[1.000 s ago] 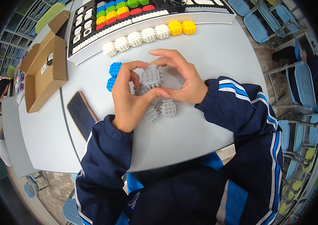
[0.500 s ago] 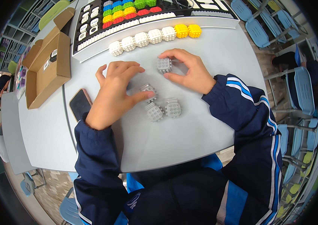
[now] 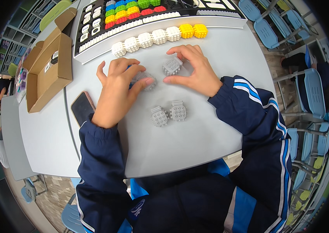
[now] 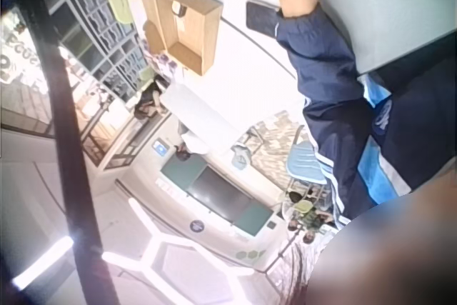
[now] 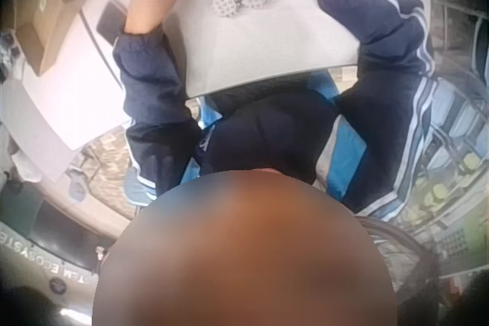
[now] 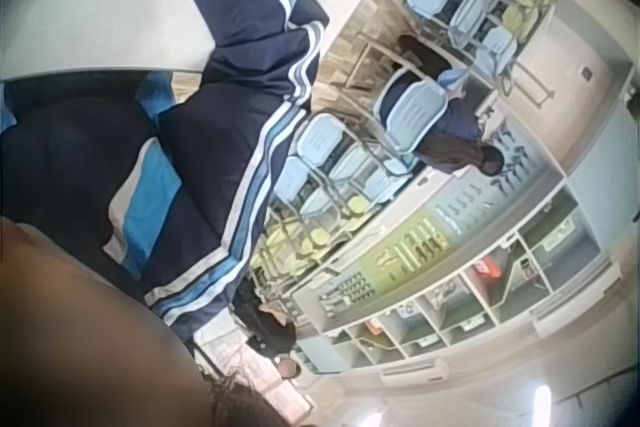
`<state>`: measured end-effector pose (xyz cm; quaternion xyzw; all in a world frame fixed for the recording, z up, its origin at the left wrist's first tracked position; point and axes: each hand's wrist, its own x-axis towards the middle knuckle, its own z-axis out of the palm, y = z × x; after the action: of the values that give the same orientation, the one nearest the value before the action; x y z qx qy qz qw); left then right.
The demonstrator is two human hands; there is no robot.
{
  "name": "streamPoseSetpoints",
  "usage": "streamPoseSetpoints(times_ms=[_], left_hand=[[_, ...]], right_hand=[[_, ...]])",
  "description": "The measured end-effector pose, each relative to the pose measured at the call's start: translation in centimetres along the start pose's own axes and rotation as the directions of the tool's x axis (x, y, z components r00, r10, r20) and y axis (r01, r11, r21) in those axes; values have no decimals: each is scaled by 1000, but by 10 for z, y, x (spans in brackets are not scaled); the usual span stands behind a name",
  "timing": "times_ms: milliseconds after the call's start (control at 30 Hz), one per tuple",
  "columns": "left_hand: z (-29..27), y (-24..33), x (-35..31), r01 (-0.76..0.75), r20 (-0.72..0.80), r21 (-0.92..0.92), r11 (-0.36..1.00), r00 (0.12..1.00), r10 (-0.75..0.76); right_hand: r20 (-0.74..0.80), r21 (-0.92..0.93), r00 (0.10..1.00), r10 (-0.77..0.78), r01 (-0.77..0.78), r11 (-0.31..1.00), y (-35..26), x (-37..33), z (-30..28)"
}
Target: The person assembles small interlocking plastic blocks into a short vertical structure. They pick up gray, blue, and yellow blocks from a tray, place them on the table, and connect them by hand into a small tower.
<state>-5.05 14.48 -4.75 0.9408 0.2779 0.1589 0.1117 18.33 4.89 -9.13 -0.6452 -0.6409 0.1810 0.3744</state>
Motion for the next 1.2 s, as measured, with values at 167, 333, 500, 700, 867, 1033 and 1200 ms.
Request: streamPoseSetpoints(times_ms=[167, 333, 500, 700, 867, 1033, 1200], left_hand=[[-17, 2, 1, -84, 112, -75, 994, 989, 92], [-22, -4, 0, -117, 227, -27, 993, 966, 120], [-18, -3, 0, -111, 152, -35, 993, 982, 115], [-7, -1, 0, -129, 107, -22, 991, 986, 131], [-8, -1, 1, -107, 109, 63, 992, 989, 100], [-13, -3, 1, -148, 44, 71, 986, 989, 145], [2, -6, 3, -209, 14, -3, 978, 978, 209]], right_hand=[[-52, 46, 982, -180, 182, 982, 11, -2, 2], [30, 240, 971, -237, 223, 945, 16, -1, -2], [74, 172, 977, -198, 183, 968, 15, -1, -3], [55, 116, 971, -233, 225, 967, 15, -2, 2], [42, 133, 963, -265, 257, 957, 14, 0, 1], [83, 183, 965, -250, 232, 955, 15, 0, -1], [39, 105, 961, -275, 270, 957, 16, -1, 2]])
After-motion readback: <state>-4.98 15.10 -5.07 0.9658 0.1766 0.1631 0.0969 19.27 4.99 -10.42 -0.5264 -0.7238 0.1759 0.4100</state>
